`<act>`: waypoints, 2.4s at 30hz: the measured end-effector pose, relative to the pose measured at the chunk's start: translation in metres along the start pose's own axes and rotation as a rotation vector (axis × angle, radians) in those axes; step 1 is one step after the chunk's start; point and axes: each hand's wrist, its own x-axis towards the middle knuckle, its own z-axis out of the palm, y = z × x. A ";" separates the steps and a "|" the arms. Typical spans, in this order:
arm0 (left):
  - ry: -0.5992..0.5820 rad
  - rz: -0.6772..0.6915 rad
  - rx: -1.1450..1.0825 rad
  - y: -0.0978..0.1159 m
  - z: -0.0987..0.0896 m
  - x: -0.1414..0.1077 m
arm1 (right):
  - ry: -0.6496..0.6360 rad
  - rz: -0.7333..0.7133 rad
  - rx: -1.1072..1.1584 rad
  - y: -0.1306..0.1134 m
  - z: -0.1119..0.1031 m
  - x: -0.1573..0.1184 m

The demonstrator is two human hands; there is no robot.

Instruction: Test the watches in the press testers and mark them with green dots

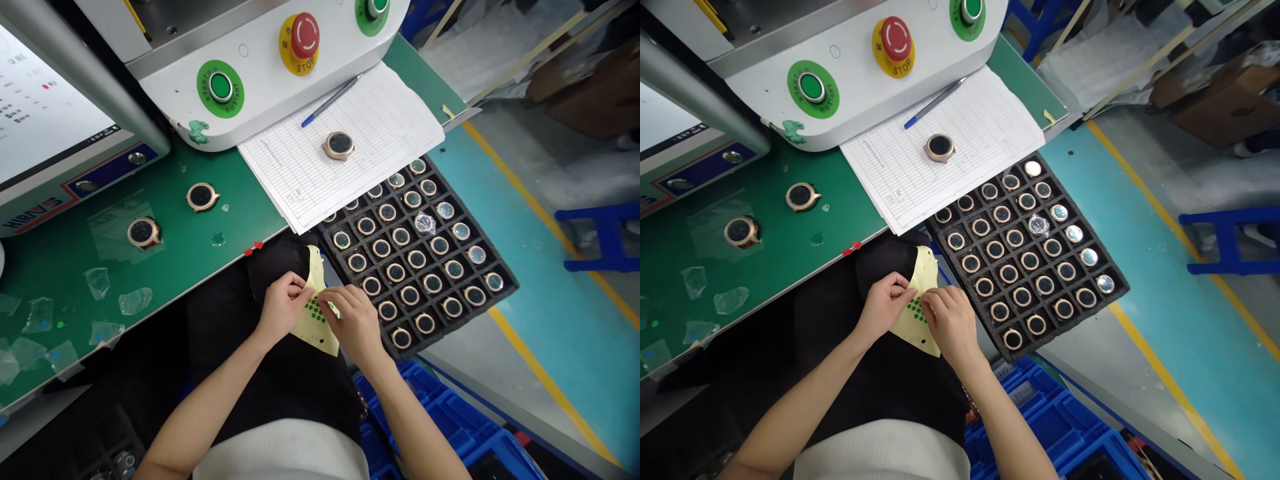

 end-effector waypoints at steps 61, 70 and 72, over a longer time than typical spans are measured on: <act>-0.077 -0.001 0.092 0.003 0.005 0.003 | -0.011 0.045 0.035 0.001 -0.007 -0.005; -0.066 0.004 0.117 0.003 0.006 0.003 | 0.045 0.055 0.082 0.001 -0.003 -0.010; -0.066 0.004 0.114 0.003 0.006 0.003 | 0.057 0.066 0.093 0.002 -0.002 -0.009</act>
